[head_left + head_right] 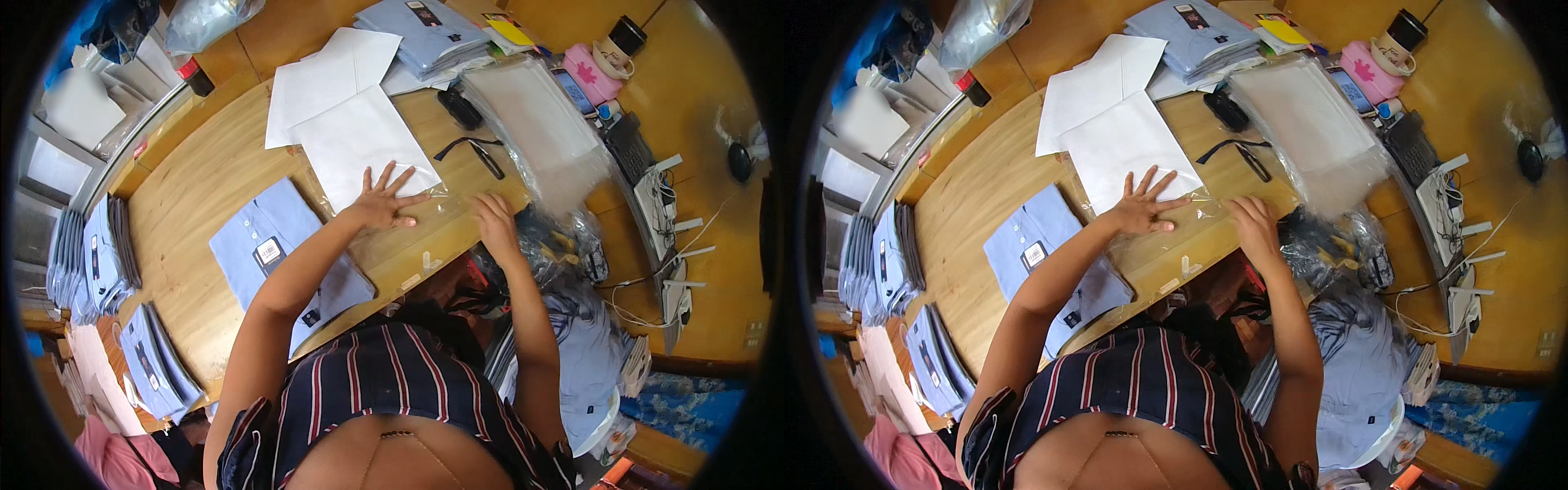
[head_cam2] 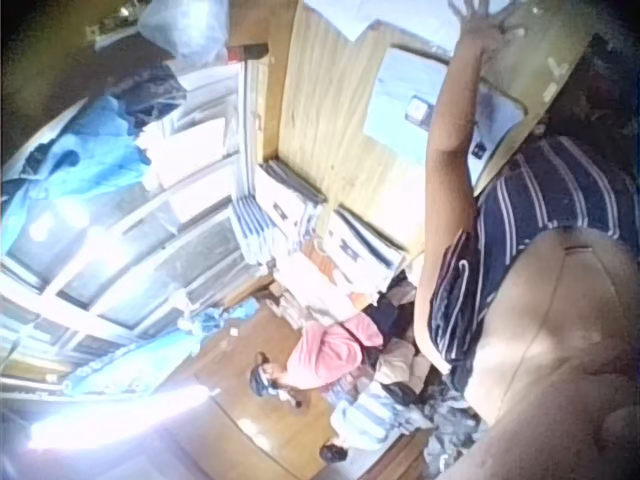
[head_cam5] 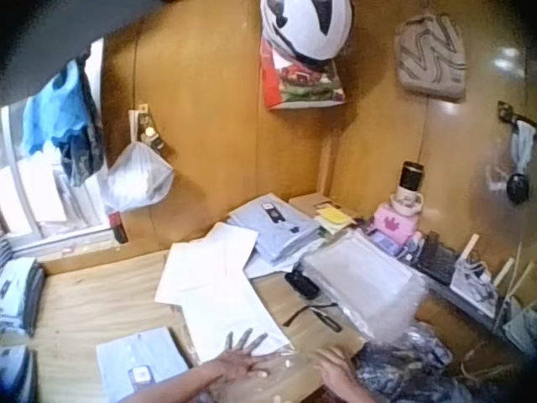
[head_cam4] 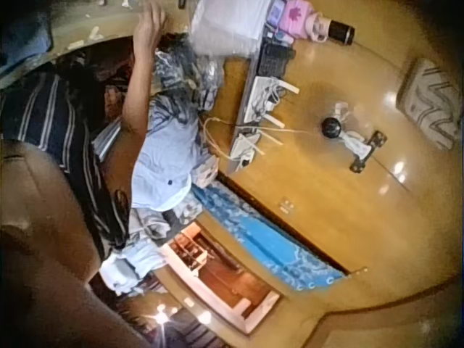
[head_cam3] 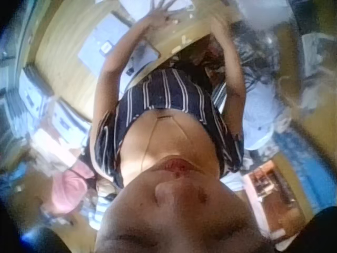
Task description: The person bags folded shirts by sliding each shirt into a plastic sleeve, sealing the adhesive strip, and stacking the finished packages.
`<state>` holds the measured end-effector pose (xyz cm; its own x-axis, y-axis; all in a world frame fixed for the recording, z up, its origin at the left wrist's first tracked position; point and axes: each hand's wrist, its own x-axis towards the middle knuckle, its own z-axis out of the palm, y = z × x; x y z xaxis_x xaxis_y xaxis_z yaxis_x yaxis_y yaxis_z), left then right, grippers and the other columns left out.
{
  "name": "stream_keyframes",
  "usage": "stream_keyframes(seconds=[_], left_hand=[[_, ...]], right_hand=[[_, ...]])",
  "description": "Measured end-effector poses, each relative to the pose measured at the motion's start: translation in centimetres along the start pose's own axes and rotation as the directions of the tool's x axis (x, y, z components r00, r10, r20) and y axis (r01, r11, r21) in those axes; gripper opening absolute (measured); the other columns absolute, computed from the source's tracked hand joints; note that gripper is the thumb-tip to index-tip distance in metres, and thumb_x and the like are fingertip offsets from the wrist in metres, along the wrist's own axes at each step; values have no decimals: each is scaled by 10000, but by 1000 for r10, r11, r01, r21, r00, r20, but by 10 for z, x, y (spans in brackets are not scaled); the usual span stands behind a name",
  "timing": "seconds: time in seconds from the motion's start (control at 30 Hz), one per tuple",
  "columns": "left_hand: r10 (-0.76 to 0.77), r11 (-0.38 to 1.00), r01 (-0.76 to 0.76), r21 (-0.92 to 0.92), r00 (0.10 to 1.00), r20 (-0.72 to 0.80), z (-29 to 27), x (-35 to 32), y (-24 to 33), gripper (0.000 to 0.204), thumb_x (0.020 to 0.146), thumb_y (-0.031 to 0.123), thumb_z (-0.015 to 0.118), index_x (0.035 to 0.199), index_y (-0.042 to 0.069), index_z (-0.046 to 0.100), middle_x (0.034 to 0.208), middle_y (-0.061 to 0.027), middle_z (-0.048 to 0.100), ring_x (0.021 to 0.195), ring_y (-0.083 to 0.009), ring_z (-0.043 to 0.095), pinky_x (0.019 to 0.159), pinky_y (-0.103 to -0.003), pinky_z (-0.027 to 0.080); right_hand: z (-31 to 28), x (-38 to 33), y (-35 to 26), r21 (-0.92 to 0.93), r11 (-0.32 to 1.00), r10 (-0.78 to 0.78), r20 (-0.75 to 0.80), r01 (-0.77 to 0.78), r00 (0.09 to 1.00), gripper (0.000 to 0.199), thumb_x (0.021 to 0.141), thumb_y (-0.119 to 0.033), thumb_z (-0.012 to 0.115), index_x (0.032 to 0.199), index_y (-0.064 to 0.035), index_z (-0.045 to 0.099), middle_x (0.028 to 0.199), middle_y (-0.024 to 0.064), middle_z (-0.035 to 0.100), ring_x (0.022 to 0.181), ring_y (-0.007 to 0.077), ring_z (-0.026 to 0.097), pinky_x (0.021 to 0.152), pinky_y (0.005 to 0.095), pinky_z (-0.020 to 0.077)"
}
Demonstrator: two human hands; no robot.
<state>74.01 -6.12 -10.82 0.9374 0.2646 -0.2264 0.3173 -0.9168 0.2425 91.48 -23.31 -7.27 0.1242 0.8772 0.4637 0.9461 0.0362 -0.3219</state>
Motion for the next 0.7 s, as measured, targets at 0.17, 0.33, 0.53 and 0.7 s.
stream_keyframes(seconds=[0.17,0.33,0.53,0.7], left_hand=[[14,998,-7,59,994,-110,9,0,1,539,767,648,248,1259,429,270,1406,-29,22,1276,-332,-54,939,-623,-14],[-12,992,36,117,981,-195,7,-6,10,460,823,574,179,1250,437,278,1404,-1,51,1282,-309,-7,961,-604,13],[20,993,1,121,986,-168,11,-4,22,441,834,557,161,1242,447,285,1403,4,54,1283,-301,5,966,-598,23],[-39,993,56,103,986,-161,11,-2,25,461,830,567,135,1253,440,269,1404,-10,55,1282,-309,-21,954,-610,-13]], right_hand=[[29,31,8,3,987,-158,166,160,973,185,677,-56,538,857,-54,581,884,65,550,913,222,479,807,338,357],[37,19,10,17,978,-210,86,210,974,135,638,-51,539,763,-59,588,770,55,532,809,230,497,729,339,389],[32,-13,4,-55,966,-253,-26,252,967,111,665,-67,509,758,-22,552,774,69,520,768,230,502,686,325,408],[15,-32,-6,-73,975,-213,-11,212,977,126,656,-46,525,772,-8,555,783,77,530,760,235,507,680,329,408]])
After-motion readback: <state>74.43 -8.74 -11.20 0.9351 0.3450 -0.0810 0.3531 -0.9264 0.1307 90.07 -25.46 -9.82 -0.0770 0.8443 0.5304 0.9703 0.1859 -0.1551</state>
